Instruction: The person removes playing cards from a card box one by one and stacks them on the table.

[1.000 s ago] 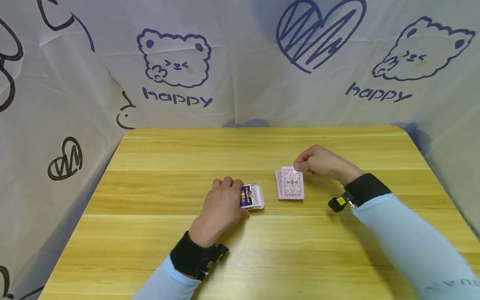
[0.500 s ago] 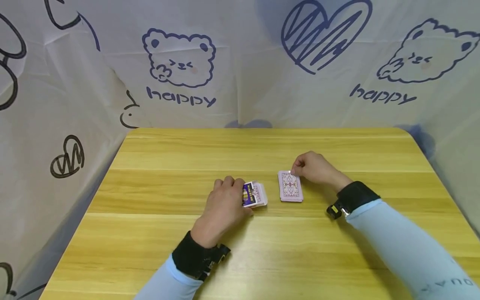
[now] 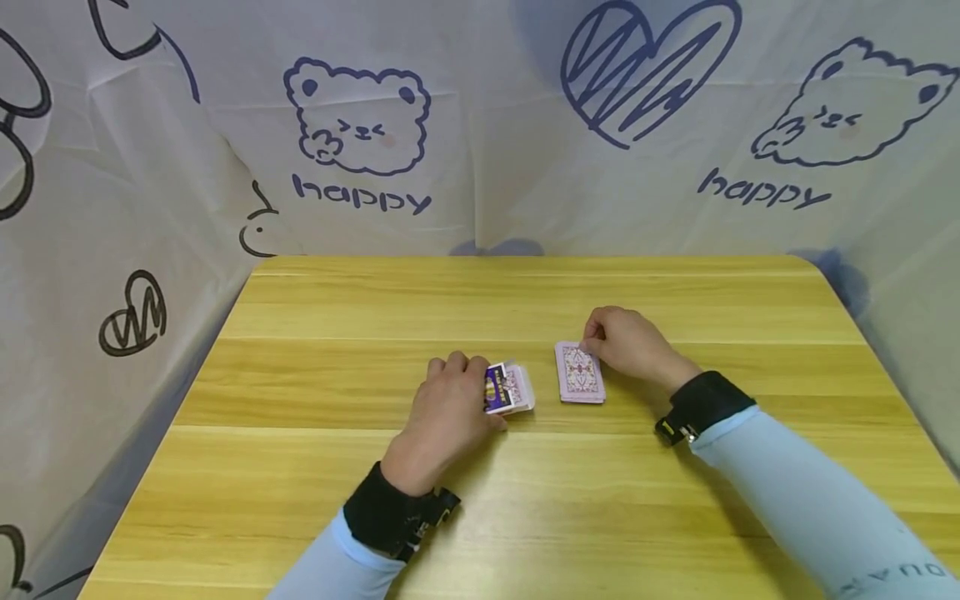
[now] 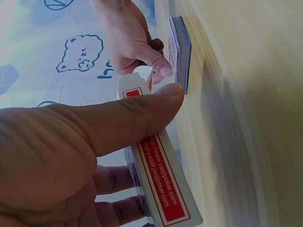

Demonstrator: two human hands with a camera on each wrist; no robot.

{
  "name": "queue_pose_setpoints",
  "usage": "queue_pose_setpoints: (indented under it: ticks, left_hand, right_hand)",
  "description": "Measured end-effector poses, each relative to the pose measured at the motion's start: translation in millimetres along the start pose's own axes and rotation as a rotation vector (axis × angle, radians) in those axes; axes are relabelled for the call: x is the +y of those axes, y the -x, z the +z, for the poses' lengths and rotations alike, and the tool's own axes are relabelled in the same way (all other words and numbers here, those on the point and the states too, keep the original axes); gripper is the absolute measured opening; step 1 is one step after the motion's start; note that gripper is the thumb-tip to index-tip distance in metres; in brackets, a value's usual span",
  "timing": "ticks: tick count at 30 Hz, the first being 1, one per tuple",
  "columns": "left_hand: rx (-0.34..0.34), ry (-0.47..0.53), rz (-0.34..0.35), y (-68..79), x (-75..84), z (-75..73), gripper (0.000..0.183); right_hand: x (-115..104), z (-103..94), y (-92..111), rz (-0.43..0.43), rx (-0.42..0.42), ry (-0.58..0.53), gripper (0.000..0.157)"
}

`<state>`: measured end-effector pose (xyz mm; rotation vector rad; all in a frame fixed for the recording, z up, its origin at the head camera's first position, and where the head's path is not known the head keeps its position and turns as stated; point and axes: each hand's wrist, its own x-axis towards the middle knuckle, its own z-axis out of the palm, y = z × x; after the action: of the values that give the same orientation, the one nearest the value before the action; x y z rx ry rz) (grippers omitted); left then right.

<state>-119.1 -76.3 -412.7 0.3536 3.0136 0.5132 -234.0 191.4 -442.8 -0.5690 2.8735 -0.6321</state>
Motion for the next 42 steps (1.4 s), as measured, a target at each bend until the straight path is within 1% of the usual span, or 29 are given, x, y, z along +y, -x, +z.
queue_pose_setpoints:
  ticks: [4, 8, 12, 15, 17, 21, 25, 28, 30, 35, 38, 42]
  left_hand:
    - [-0.001, -0.004, -0.001, -0.2, -0.3, 1.0, 0.073]
    - [-0.005, -0.009, -0.006, -0.6, -0.1, 2.3, 0.074]
    - [-0.002, -0.011, -0.005, -0.6, -0.1, 3.4, 0.075]
    - [0.012, -0.008, 0.010, -0.5, -0.1, 4.2, 0.075]
    - [0.026, -0.010, 0.022, -0.3, -0.1, 4.9, 0.075]
    - [0.051, -0.013, 0.032, -0.2, -0.2, 6.2, 0.075]
    - [0.068, -0.013, 0.038, 0.0, -0.4, 6.1, 0.075]
    - [0.084, -0.014, 0.052, 0.4, 0.0, 5.9, 0.073]
    - [0.090, -0.016, 0.060, 0.6, 0.3, 5.8, 0.072]
    - [0.097, -0.026, 0.066, 0.4, 0.1, 5.5, 0.073]
    - [0.107, -0.033, 0.074, -0.5, 0.0, 5.5, 0.073]
    - [0.126, -0.032, 0.092, -1.2, 0.2, 5.5, 0.074]
  right_hand:
    - [-2.2, -0.9, 1.5, 0.002, 0.031, 0.018, 0.012]
    - [-6.9, -2.1, 5.3, 0.025, 0.083, -0.039, 0.014]
    - [-24.9, -3.9, 14.6, 0.068, 0.157, -0.177, 0.015]
    - [-46.2, -2.5, 25.5, 0.090, 0.192, -0.307, 0.016]
    - [-60.1, 1.2, 32.7, 0.091, 0.200, -0.369, 0.016]
    - [-81.5, 11.6, 42.6, 0.099, 0.170, -0.492, 0.016]
    - [-91.5, 23.8, 46.4, 0.101, 0.153, -0.557, 0.014]
    - [-94.4, 32.0, 47.4, 0.085, 0.155, -0.553, 0.012]
    - [-95.8, 35.6, 48.2, 0.091, 0.151, -0.552, 0.011]
    - [-98.2, 37.9, 50.8, 0.147, 0.139, -0.542, 0.013]
    - [-98.9, 37.4, 51.8, 0.169, 0.110, -0.551, 0.017]
    - [-99.0, 37.1, 52.1, 0.175, 0.063, -0.568, 0.017]
